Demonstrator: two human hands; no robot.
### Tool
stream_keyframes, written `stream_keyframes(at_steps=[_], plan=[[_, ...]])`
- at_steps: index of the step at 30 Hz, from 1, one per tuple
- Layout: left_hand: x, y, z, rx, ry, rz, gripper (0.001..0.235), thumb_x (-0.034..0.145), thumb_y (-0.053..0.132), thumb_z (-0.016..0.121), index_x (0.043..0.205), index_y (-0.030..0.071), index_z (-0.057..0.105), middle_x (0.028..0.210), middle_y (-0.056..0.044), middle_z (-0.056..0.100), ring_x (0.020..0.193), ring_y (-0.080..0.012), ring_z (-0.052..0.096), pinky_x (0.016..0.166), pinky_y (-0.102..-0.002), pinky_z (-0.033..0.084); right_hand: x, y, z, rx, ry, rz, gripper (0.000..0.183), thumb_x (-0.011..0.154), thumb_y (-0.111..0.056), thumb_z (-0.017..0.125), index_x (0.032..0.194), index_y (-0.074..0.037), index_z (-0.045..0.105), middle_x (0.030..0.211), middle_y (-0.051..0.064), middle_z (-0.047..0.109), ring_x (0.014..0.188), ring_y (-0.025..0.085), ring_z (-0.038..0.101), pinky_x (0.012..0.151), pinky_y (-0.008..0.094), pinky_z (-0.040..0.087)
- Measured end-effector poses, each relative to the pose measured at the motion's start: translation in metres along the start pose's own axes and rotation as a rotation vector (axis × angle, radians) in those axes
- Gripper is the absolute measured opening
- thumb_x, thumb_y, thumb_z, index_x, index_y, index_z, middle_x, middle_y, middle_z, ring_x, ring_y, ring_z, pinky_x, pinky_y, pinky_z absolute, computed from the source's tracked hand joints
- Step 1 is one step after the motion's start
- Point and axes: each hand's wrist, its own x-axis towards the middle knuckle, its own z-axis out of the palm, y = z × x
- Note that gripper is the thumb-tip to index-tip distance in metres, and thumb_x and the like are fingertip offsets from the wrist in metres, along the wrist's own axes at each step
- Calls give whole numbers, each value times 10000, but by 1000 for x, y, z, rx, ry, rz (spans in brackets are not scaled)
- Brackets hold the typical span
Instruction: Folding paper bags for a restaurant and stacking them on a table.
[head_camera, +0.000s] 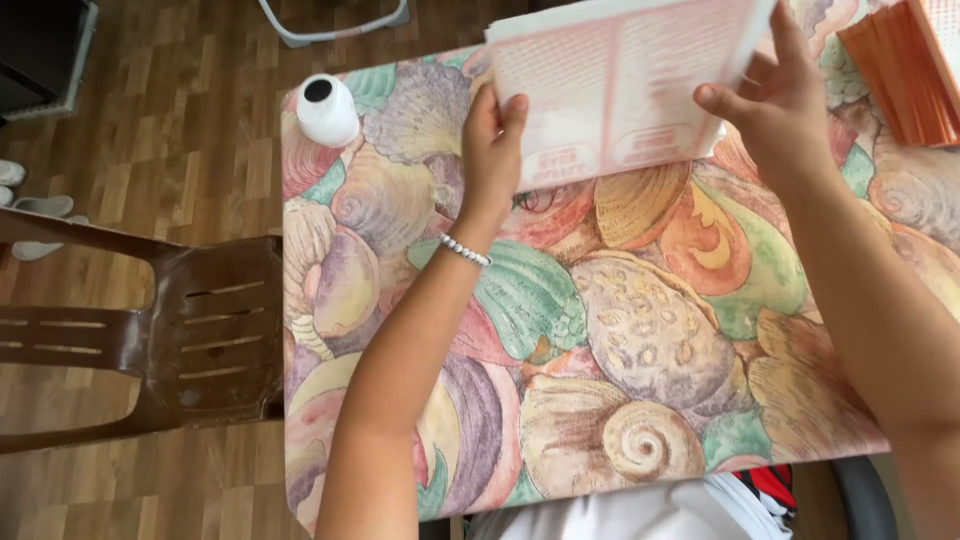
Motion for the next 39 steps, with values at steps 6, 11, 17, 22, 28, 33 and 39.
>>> stream_keyframes(at_steps=[6, 11, 17, 22, 28, 33, 39], plan=[[-26, 7, 27, -63, -118, 169, 432, 1051, 483, 446, 1243, 99, 492, 1138, -63, 645, 1022, -174, 650, 868, -303, 545, -42, 9, -18, -153, 158, -47, 318, 1062, 62, 715, 1351, 43, 584, 1295, 129, 658, 1219, 259, 657, 1037, 407, 614], [-37, -4, 36, -14, -90, 159, 296, 1060, 401, 439, 1111, 112, 481, 1073, -42, 556, 1016, -175, 540, 904, -329, 460, -61, 23, -20, -7, 197, 78, 338, 979, -31, 754, 1286, -17, 614, 1292, 99, 682, 1204, 219, 681, 1070, 383, 643], [-45, 1, 39, -12, -47, 130, 257, 1064, 340, 445, 1138, 102, 507, 1106, -71, 601, 1027, -193, 589, 890, -333, 502, -67, 20, -17, -15, 207, 144, 294, 977, -40, 744, 1249, -34, 632, 1279, 90, 696, 1191, 213, 696, 1053, 385, 649], [-50, 9, 40, -20, -72, 116, 204, 1076, 310, 405, 1088, 115, 463, 1006, -41, 584, 891, -155, 558, 775, -309, 488, -69, 26, -17, -54, 207, 103, 271, 1011, 0, 716, 1264, -12, 618, 1266, 101, 693, 1173, 220, 690, 1030, 389, 650], [-57, 12, 41, 10, 5, 178, 285, 1097, 298, 431, 1277, 96, 519, 1183, -91, 597, 1122, -220, 613, 980, -359, 518, -74, 20, -19, 8, 182, 114, 302, 991, -8, 719, 1273, -9, 613, 1315, 138, 676, 1234, 259, 689, 1099, 414, 635], [-60, 20, 44, -56, -46, 131, 186, 1081, 266, 405, 959, 125, 404, 836, 4, 436, 760, -106, 437, 718, -300, 424, -75, 19, -19, -185, 215, 148, 223, 1057, -33, 697, 1266, 9, 635, 1252, 131, 700, 1170, 251, 693, 1004, 404, 618], [-67, 28, 47, -96, -3, 128, 199, 1087, 247, 426, 1188, 84, 478, 1096, -66, 575, 986, -181, 563, 910, -361, 496, -79, 13, -17, -121, 186, 87, 247, 1040, -6, 724, 1257, 29, 611, 1267, 151, 689, 1177, 250, 692, 1026, 393, 632]])
